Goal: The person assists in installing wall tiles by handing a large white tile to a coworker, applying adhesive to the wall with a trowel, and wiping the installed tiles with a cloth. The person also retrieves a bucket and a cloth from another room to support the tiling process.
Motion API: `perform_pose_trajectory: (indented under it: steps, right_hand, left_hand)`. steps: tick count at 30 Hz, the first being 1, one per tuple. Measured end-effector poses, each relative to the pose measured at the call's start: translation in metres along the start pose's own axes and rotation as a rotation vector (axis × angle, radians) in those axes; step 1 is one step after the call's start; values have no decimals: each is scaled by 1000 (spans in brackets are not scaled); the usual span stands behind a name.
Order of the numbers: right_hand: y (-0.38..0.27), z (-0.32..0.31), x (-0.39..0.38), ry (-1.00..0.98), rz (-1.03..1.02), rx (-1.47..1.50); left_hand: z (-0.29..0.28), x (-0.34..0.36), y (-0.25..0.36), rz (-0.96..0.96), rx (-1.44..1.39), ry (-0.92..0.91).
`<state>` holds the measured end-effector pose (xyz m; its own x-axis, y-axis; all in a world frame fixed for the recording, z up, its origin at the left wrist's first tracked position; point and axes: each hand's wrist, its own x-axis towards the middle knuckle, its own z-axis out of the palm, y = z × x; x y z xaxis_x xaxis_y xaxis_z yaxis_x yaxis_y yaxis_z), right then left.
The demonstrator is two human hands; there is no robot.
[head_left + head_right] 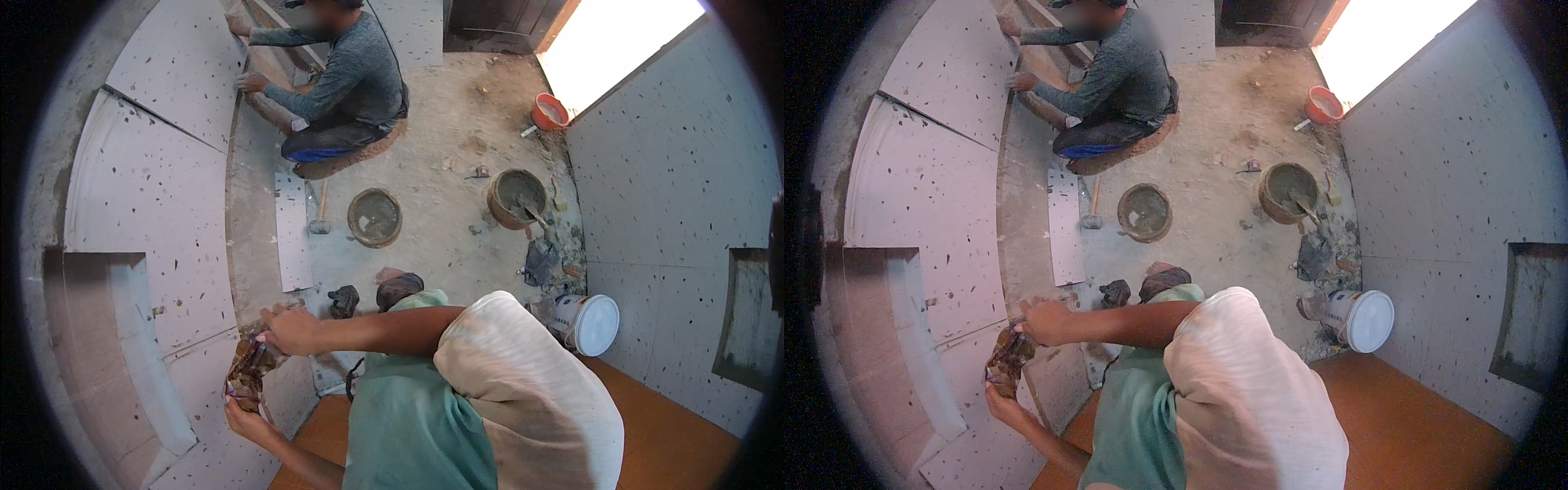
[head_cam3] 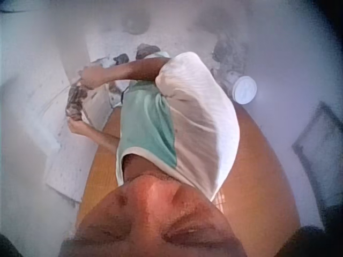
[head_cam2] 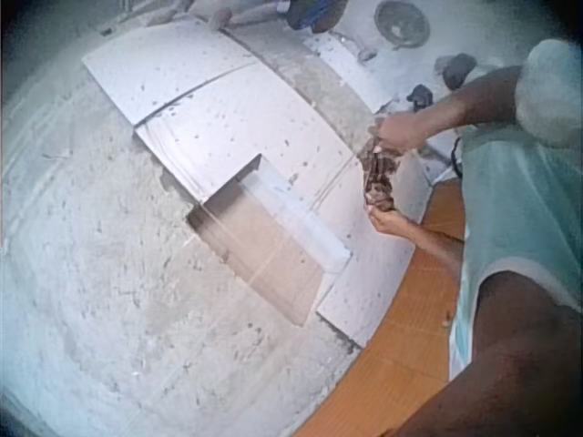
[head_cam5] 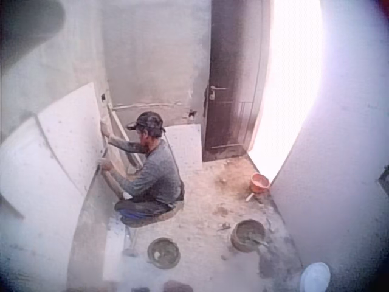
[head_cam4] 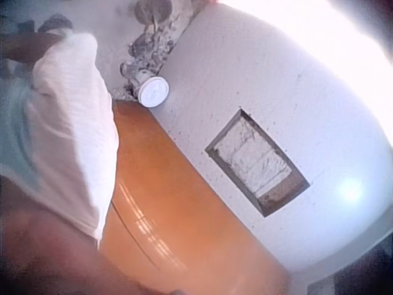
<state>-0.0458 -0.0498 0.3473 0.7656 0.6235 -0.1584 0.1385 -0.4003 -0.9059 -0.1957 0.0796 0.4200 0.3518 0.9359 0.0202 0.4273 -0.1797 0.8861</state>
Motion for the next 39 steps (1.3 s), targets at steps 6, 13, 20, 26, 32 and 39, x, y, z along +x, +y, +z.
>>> perform_pose_trajectory:
  steps: [6, 13, 20, 26, 32, 39]
  right_hand:
    - [-8, -10, -16, -691, -56, 580]
    - [-4, 17, -22, -428, -386, 161]
    - [-15, 6, -22, -255, -446, -65]
    - [-57, -20, -17, -59, -486, -129]
    - [-74, -26, -4, 58, -573, -186]
    - [-88, -21, 5, -252, -758, -185]
  left_hand:
    - [5, -2, 0, -87, -198, -136]
    - [-5, -2, -3, -131, -354, -224]
    - [-19, -4, -17, -177, -503, -215]
    - [-26, -24, -22, -230, -345, -346]
    - [-12, -46, -59, -396, -283, -353]
    - [-7, -44, -66, 259, -118, -191]
